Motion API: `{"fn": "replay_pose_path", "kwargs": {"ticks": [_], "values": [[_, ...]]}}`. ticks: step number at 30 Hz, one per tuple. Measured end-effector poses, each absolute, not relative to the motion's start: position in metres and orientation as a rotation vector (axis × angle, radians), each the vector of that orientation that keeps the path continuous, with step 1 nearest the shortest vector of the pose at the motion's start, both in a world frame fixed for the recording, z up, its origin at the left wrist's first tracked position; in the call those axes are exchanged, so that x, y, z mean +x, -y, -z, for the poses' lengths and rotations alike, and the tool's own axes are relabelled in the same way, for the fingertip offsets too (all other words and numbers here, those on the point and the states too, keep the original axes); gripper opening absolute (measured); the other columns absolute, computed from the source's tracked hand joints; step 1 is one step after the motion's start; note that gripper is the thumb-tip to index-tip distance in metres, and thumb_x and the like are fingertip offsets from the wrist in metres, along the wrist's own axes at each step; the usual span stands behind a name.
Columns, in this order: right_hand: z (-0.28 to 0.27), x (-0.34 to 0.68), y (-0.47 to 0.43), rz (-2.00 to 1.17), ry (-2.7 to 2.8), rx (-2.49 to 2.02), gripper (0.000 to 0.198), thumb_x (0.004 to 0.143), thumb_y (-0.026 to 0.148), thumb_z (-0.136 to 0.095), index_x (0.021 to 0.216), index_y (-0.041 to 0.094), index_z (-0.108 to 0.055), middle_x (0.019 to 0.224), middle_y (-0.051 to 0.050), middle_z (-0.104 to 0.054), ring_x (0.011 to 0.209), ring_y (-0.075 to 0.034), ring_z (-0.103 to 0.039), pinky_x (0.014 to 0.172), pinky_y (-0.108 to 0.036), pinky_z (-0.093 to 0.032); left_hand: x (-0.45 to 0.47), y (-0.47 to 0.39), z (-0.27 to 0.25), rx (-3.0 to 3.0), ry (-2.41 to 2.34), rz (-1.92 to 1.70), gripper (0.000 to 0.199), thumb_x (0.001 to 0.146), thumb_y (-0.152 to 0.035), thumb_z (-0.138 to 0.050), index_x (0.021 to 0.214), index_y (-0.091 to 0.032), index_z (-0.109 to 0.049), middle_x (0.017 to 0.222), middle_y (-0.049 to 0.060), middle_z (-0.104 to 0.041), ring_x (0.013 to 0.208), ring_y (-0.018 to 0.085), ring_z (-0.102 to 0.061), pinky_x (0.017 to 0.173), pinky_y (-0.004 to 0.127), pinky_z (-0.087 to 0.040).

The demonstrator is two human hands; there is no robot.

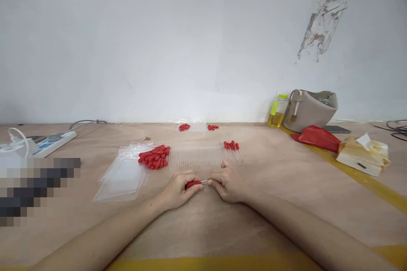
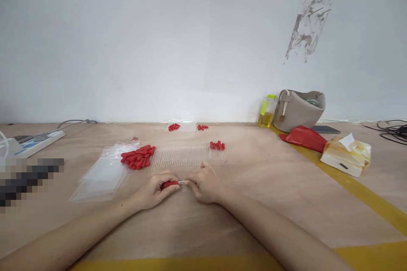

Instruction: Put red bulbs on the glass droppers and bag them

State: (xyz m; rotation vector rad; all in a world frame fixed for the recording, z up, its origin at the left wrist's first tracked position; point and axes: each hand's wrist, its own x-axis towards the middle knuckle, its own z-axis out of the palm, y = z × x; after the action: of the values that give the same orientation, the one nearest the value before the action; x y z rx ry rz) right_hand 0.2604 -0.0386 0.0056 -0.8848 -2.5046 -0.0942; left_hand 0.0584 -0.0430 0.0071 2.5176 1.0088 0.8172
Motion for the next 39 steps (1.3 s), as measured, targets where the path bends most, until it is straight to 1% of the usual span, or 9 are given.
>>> {"fn": "replay_pose_path", "kwargs": {"ticks": [10, 15, 17, 21, 23, 27, 31, 35, 39], "values": [[-0.009, 0.254, 0.041, 0.048, 2.523, -0.952, 0.025, 0.084, 0.022, -0.040, 0.064, 0.017, -0.055, 0.059, 0.001, -0.060, 0.050, -0.010, -0.045, 0.064, -0.027, -0.029, 0.058, 0.041, -0.007, 2.545, -0.980, -0.824, 0.025, 0.084, -0.032, -0.045, 0.076, -0.016, -0.063, 0.069, 0.003, -0.057, 0.065, 0.014, -0.050, 0.062, 0.025, -0.039], [-0.020, 0.252, 0.045, 0.039, 2.542, -0.927, 0.024, 0.086, 0.022, -0.036, 0.082, 0.018, -0.059, 0.080, -0.003, -0.063, 0.068, -0.013, -0.053, 0.066, -0.027, -0.033, 0.060, 0.037, -0.010, 2.538, -0.918, -0.893, 0.025, 0.087, -0.027, -0.041, 0.094, -0.020, -0.064, 0.081, 0.004, -0.060, 0.074, 0.015, -0.054, 0.068, 0.026, -0.042], [-0.025, 0.254, 0.043, 0.024, 2.535, -0.926, 0.022, 0.085, 0.022, -0.038, 0.086, 0.019, -0.060, 0.085, -0.004, -0.062, 0.074, -0.013, -0.053, 0.066, -0.026, -0.034, 0.060, 0.038, -0.010, 2.547, -0.920, -0.965, 0.028, 0.087, -0.026, -0.040, 0.110, -0.023, -0.056, 0.093, 0.005, -0.059, 0.083, 0.016, -0.054, 0.075, 0.028, -0.042], [-0.033, 0.274, 0.022, -0.112, 2.326, -1.182, 0.022, 0.081, 0.021, -0.043, 0.070, 0.016, -0.061, 0.073, -0.005, -0.060, 0.065, -0.012, -0.052, 0.058, -0.023, -0.034, 0.057, 0.039, -0.008, 2.488, -1.126, -1.092, 0.050, 0.083, -0.031, -0.048, 0.130, -0.025, -0.032, 0.113, 0.008, -0.050, 0.096, 0.021, -0.049, 0.084, 0.036, -0.040], [-0.034, 0.293, 0.004, -0.221, 2.092, -1.373, 0.025, 0.080, 0.023, -0.043, 0.063, 0.015, -0.059, 0.062, -0.002, -0.058, 0.059, -0.011, -0.051, 0.054, -0.021, -0.033, 0.056, 0.038, -0.006, 2.474, -1.171, -1.042, 0.052, 0.080, -0.030, -0.051, 0.128, -0.024, -0.032, 0.114, 0.008, -0.049, 0.095, 0.021, -0.049, 0.083, 0.037, -0.041], [-0.033, 0.326, -0.025, -0.239, 1.675, -1.733, 0.033, 0.075, 0.038, -0.046, 0.050, 0.016, -0.052, 0.050, 0.000, -0.051, 0.052, -0.012, -0.049, 0.048, -0.020, -0.029, 0.057, 0.033, -0.004, 2.565, -1.137, -0.928, 0.031, 0.080, -0.026, -0.050, 0.111, -0.022, -0.050, 0.109, 0.007, -0.049, 0.099, 0.022, -0.047, 0.085, 0.036, -0.039], [-0.031, 0.328, -0.038, -0.207, 1.637, -1.916, 0.032, 0.071, 0.043, -0.048, 0.052, 0.018, -0.056, 0.058, -0.003, -0.058, 0.057, -0.015, -0.053, 0.048, -0.022, -0.030, 0.059, 0.032, -0.004, 2.601, -1.156, -0.888, 0.020, 0.081, -0.025, -0.048, 0.099, -0.021, -0.056, 0.102, 0.006, -0.051, 0.095, 0.021, -0.049, 0.082, 0.035, -0.040], [-0.028, 0.316, -0.047, -0.140, 1.708, -2.027, 0.028, 0.072, 0.041, -0.047, 0.062, 0.020, -0.062, 0.070, -0.007, -0.064, 0.064, -0.018, -0.057, 0.051, -0.024, -0.033, 0.058, 0.032, -0.003, 2.588, -1.153, -0.868, 0.018, 0.081, -0.025, -0.049, 0.097, -0.021, -0.057, 0.098, 0.005, -0.052, 0.090, 0.020, -0.050, 0.080, 0.034, -0.041], [-0.020, 0.313, -0.053, -0.117, 1.722, -2.068, 0.028, 0.072, 0.040, -0.046, 0.067, 0.019, -0.063, 0.073, -0.010, -0.064, 0.065, -0.021, -0.059, 0.053, -0.027, -0.035, 0.056, 0.033, -0.003, 2.585, -1.150, -0.870, 0.019, 0.081, -0.024, -0.048, 0.098, -0.021, -0.056, 0.099, 0.005, -0.051, 0.091, 0.019, -0.050, 0.081, 0.033, -0.041]]}}
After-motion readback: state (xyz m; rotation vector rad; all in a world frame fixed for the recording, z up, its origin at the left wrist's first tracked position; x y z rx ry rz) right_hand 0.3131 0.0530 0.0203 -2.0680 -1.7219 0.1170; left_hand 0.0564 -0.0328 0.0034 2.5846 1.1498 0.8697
